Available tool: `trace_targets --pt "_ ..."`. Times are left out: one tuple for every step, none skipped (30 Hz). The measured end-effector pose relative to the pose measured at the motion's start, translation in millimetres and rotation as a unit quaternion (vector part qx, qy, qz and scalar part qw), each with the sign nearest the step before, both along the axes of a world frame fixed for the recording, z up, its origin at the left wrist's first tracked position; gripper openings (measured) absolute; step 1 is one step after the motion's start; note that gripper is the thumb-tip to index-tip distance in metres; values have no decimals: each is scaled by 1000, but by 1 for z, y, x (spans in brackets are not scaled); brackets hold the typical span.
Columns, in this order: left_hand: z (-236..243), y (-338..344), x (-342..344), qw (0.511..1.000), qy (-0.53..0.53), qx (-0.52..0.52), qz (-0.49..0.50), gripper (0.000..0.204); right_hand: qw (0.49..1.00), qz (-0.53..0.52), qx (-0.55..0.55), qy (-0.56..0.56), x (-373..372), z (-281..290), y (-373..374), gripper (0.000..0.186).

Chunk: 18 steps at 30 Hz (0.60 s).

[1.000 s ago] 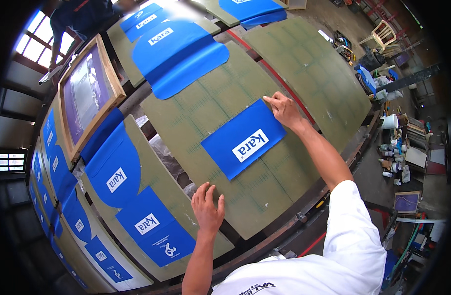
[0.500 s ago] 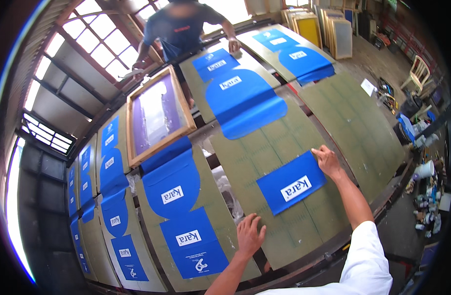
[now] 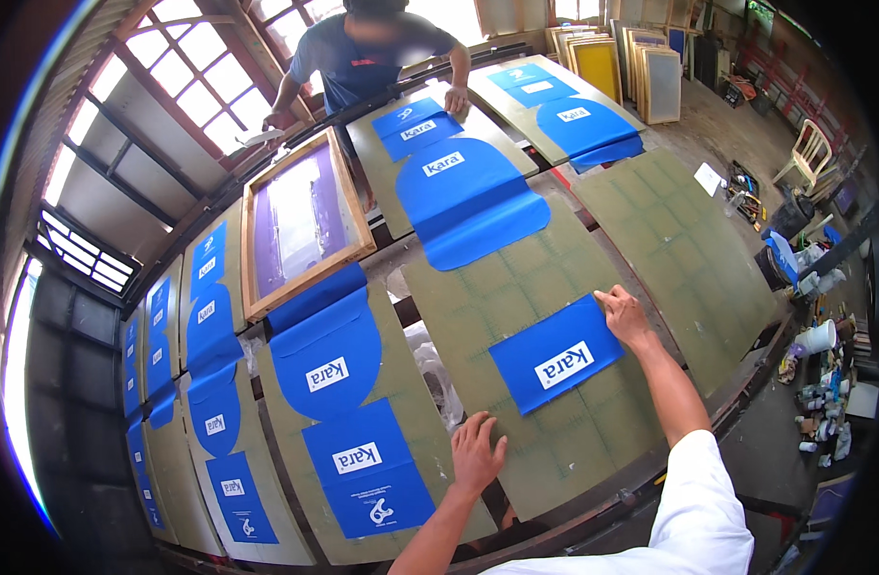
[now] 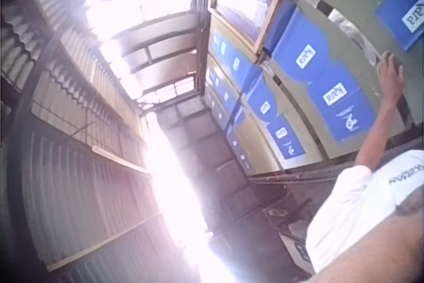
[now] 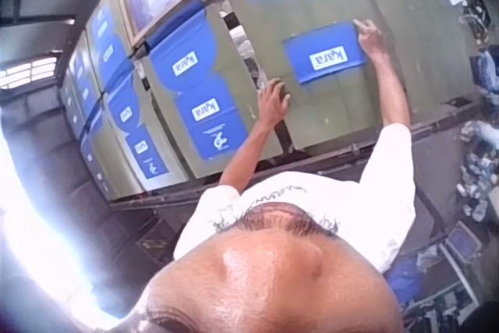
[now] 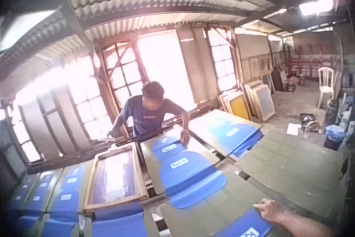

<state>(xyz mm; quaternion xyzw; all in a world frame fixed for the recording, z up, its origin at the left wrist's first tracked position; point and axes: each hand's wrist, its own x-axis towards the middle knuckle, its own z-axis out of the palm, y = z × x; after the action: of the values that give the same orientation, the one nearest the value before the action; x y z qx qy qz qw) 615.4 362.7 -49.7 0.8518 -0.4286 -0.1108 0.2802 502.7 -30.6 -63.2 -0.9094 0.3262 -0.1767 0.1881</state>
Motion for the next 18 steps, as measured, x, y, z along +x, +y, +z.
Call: trace_targets --pt "1 0 1 1000 -3 1 1 41 1000 -1 2 -1 1 -1 1 27" --pt "1 0 1 1000 -4 1 0 41 1000 -1 4 -3 1 -2 0 27" --pt "2 -1 1 1000 -4 1 -1 41 1000 -2 2 -2 1 -3 -1 27" --pt "2 -1 1 1000 -4 2 -2 41 1000 -3 0 -2 1 -4 -1 27" --pt "2 0 1 1000 -5 1 -1 42 1000 -4 -1 -1 1 -5 -2 27" --pt "2 0 1 1000 -6 0 0 42 1000 -3 -2 -3 0 -7 -2 28" --pt "3 0 1 1000 -7 -1 1 42 1000 -2 -2 -5 1 -5 0 28" --pt "3 0 1 1000 -4 -1 1 42 1000 -1 -2 -6 1 -4 0 29" --pt "4 -1 1 1000 0 -1 1 42 1000 -3 -2 -10 0 -5 -1 29" --pt "6 -1 1 1000 3 -1 2 42 1000 -4 -1 -15 1 -6 -2 30" --pt "6 0 0 1000 3 0 2 43 1000 -6 0 -20 1 -8 -2 30" --pt "5 0 0 1000 4 1 1 43 1000 -8 2 -17 0 -9 -1 31" --pt "5 1 0 1000 3 2 2 43 1000 -10 3 -15 1 -9 0 31" --pt "5 1 0 1000 6 4 2 43 1000 -11 5 -13 1 -9 0 31" --pt "5 1 0 1000 10 6 2 43 1000 -12 3 -13 2 -9 1 32" --pt "5 2 0 1000 14 7 2 44 1000 -13 2 -13 2 -9 1 32" --pt "5 2 0 1000 14 8 1 44 1000 -14 0 -12 2 -9 1 32" --pt "5 2 0 1000 15 9 0 44 1000 -15 0 -11 1 -10 2 33"
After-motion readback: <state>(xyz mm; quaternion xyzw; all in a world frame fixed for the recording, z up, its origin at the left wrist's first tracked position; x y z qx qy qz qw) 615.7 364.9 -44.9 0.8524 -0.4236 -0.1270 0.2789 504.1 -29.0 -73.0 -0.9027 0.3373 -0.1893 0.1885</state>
